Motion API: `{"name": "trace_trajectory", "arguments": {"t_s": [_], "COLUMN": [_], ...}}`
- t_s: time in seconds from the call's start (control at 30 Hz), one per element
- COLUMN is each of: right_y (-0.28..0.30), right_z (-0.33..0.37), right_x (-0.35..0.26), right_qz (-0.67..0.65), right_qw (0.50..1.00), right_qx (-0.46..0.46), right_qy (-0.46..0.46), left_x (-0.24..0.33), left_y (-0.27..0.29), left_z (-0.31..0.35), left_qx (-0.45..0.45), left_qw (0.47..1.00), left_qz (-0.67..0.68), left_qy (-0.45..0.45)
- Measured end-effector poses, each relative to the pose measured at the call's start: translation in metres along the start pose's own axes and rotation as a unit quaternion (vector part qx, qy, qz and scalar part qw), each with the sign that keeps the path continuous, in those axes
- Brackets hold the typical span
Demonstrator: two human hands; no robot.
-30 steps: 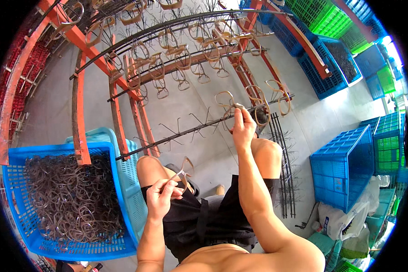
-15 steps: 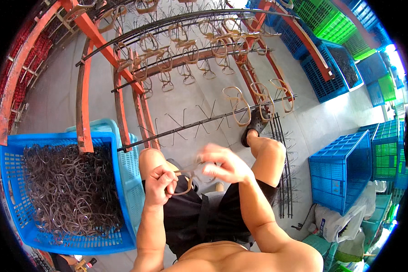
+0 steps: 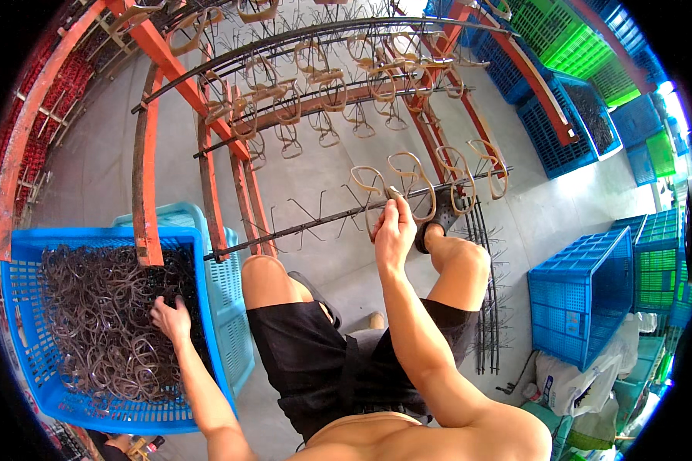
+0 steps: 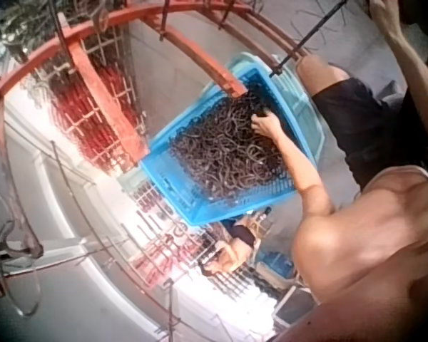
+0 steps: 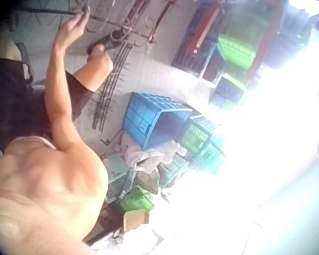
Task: The person sits on a low stool and repeatedly picks up wire loops from a blue basket, then threads and twists them onto horizontal rods of a red metal rack. The person handles the wire loops one at a time and secures them along the rack's bars.
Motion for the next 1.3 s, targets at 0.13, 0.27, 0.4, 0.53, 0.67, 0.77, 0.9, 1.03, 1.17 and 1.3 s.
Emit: {"name": "trace_trajectory", "arguments": {"t_s": [0.13,0.27,0.4,0.53,0.67,0.77,0.9,1.03,1.17,1.3], "right_y": [-0.005,0.000,-0.005,-0.011,-0.018,-0.019,-0.016,-0.012,-0.010,-0.012], "right_z": [0.002,0.000,0.002,0.003,0.016,0.015,0.009,-0.001,0.001,0.033], "right_x": [0.002,0.005,0.003,0.004,0.009,0.000,-0.006,-0.006,-0.004,-0.028], "right_qz": [-0.014,-0.040,-0.037,-0.031,0.069,0.176,0.176,0.151,0.100,0.426], "right_qw": [0.999,0.999,0.999,0.999,0.993,0.958,0.966,0.977,0.990,0.828], "right_qx": [-0.024,0.001,-0.002,-0.031,-0.080,-0.074,-0.067,-0.051,-0.088,-0.056], "right_qy": [-0.028,-0.010,0.007,-0.016,0.055,0.214,0.180,0.142,0.044,0.360], "left_x": [-0.071,-0.038,-0.026,-0.029,-0.036,-0.031,-0.004,-0.012,-0.014,-0.033], "left_y": [-0.100,-0.073,-0.052,-0.032,-0.017,-0.003,0.016,0.006,0.019,0.028], "left_z": [-0.025,-0.014,-0.013,-0.011,-0.015,-0.007,0.012,0.007,0.018,0.014], "left_qx": [-0.062,-0.017,0.100,0.154,0.140,0.089,-0.072,-0.109,-0.013,0.037], "left_qw": [0.992,0.988,0.980,0.954,0.903,0.826,0.838,0.906,0.907,0.945], "left_qz": [0.108,0.149,0.170,0.259,0.404,0.553,0.541,0.406,0.417,0.311], "left_qy": [0.030,0.030,-0.027,0.006,0.038,0.060,0.021,-0.046,-0.052,-0.091]}}
Point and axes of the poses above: each hand's wrist, its own z-axis away from the middle knuckle, its own y-axis out of the back of the hand, x = y × z, the point moved 5 cm from there along -z, towards the middle knuckle, and after that the axes turned 10 degrees about x, right-handed, at the moved point
